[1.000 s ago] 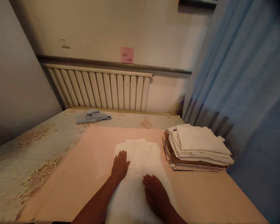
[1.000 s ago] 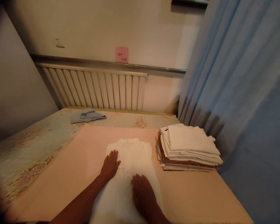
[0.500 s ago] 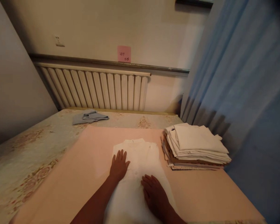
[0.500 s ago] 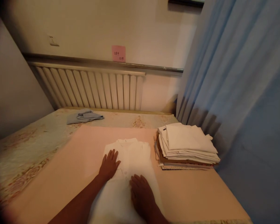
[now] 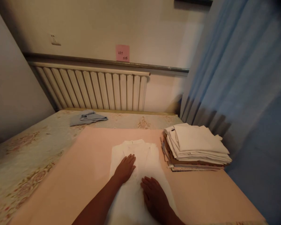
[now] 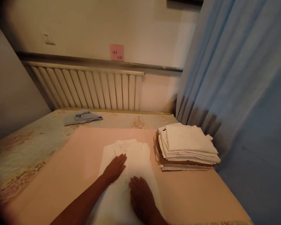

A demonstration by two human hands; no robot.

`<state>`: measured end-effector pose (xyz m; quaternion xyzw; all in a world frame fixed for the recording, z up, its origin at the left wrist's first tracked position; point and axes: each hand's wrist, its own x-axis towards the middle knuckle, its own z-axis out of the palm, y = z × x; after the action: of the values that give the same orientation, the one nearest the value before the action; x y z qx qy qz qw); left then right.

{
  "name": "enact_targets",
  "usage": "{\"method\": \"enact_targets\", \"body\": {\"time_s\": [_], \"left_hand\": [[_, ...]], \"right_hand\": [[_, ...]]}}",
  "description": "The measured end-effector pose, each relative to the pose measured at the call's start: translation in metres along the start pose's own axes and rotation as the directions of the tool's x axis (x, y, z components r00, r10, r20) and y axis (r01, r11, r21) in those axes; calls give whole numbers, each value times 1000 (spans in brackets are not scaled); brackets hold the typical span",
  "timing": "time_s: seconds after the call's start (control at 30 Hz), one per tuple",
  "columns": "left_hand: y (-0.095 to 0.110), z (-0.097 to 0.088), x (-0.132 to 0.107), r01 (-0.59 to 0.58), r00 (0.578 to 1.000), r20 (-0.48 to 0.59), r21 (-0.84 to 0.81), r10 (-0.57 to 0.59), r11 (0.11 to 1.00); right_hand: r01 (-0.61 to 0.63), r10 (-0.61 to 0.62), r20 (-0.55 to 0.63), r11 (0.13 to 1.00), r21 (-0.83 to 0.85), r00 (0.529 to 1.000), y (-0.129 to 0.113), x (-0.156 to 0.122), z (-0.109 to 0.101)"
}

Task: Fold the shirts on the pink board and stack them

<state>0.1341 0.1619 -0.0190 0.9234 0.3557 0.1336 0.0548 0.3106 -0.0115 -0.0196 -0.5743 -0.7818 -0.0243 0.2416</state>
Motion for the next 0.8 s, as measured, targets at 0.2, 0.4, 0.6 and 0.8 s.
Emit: {"method": "enact_targets", "body": {"time_s": [0.2,0.4,0.6,0.8], "left_hand": [[-1,-3,9,98,995,31,-78,-95,992],[-13,-32,-6,324,945,-21,-108,-328,940],[19,-30,-68,233,967,-81,-85,-240,969],[51,-28,-77,271,958,-59,-116,-279,955]], "right_hand": [[-12,12,8,1000,-6,1000,0,0,0],[-24,24,7,1000,19,1000,-1,-1,0],[-7,7,-20,999,34,1000,0,-4,3],[8,-7,-64,1000,17,998,0,-6,5]]}}
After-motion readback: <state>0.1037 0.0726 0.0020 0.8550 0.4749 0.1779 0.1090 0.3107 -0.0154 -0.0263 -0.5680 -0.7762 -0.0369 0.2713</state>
